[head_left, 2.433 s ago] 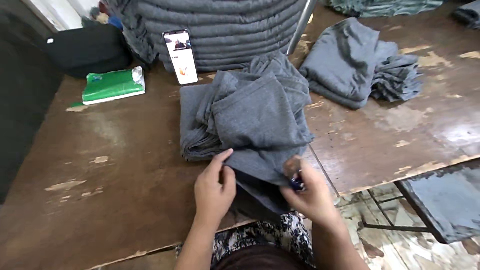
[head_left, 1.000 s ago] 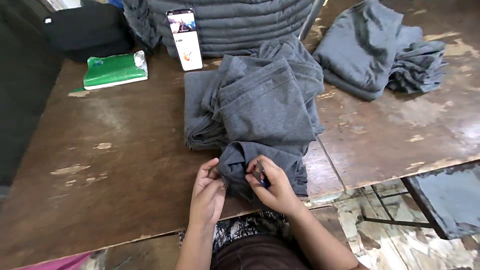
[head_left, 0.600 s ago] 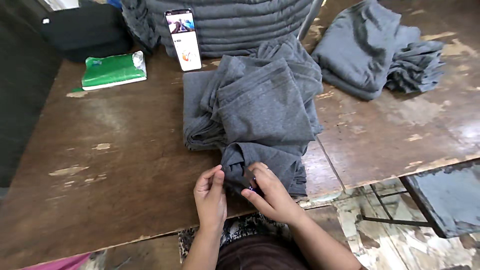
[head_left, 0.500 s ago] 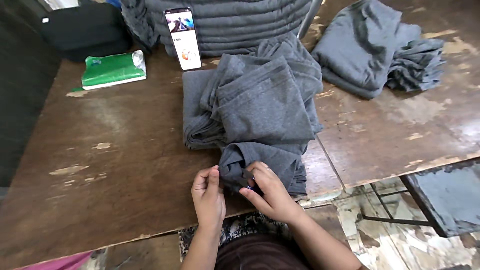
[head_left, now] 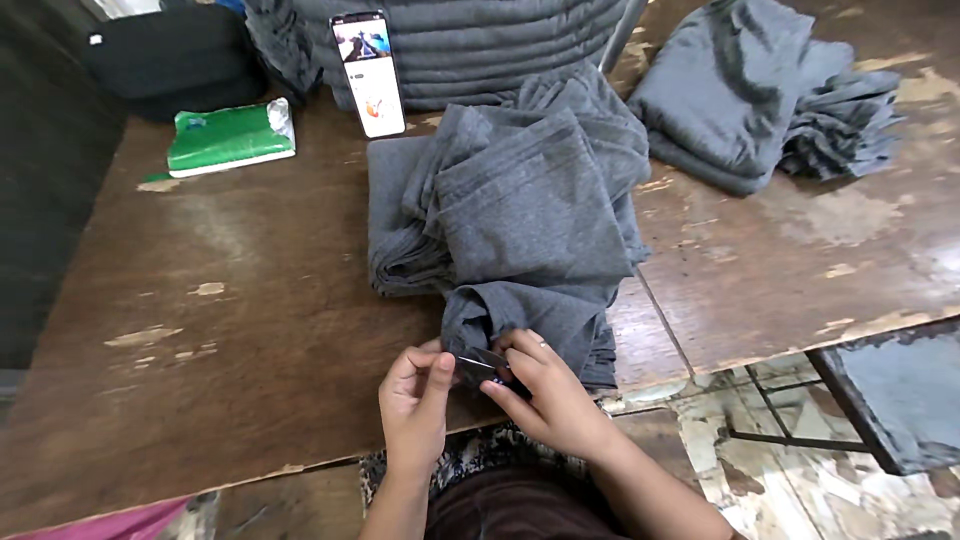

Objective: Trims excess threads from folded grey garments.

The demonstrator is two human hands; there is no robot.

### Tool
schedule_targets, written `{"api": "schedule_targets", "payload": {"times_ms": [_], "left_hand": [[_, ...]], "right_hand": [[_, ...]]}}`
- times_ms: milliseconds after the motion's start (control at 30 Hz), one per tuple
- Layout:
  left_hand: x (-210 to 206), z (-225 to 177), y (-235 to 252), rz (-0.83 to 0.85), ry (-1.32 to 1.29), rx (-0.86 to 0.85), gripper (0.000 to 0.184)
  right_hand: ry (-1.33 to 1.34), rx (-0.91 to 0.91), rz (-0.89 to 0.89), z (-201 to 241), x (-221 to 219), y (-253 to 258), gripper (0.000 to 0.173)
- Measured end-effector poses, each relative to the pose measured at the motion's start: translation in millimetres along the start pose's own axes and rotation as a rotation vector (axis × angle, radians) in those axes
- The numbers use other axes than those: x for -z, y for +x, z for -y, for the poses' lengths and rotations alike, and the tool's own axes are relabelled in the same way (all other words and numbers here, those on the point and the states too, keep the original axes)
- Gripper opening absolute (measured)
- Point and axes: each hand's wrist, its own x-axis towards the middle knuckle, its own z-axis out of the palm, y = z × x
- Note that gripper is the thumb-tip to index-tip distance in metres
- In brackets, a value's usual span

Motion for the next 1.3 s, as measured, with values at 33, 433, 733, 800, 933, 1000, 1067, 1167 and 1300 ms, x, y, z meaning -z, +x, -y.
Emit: {"api": "schedule_targets", "payload": {"times_ms": [33,433,733,800,933,1000,1067,1167,1300], "left_hand": [[0,2,-1,0.028,0.078,-0.064,0.008],[-5,6,-5,0.058,0.171,-0.15,0.02],[-5,14,1,-0.016,0.098,-0.134,0.003],[-4,12,-1,-0.018,-0.006,-0.021,0.004],[-5,8,-5,-0.019,-0.149,0.096,0.009],[-6,6,-6,-0.008,-0.161,0.094,0.007],[-7,6,-7,-0.008,-0.15,0.082,0.006],[-8,6,-7,-0.003,-0.127,0.063,0.004],[-7,6,-8,0.013,-0.113,0.053,0.004]], "right_hand": [[-0.009,-0.007,-0.001,1,0,1,0.038],[0.061,-0.044,-0.011,2,1,1,0.045],[0.103,-0.052,0.02,-2,2,-11,0.04],[0.048,-0.054,0.015,0,-1,-12,0.042],[-0.023,-0.084,-0.014,6,-7,-8,0.045],[-0.041,-0.096,-0.03,10,-9,-4,0.045],[-0.038,-0.102,-0.027,14,-10,-1,0.046],[-0.045,-0.106,-0.024,17,-11,2,0.049],[-0.039,-0.112,-0.028,16,-12,2,0.051]]}}
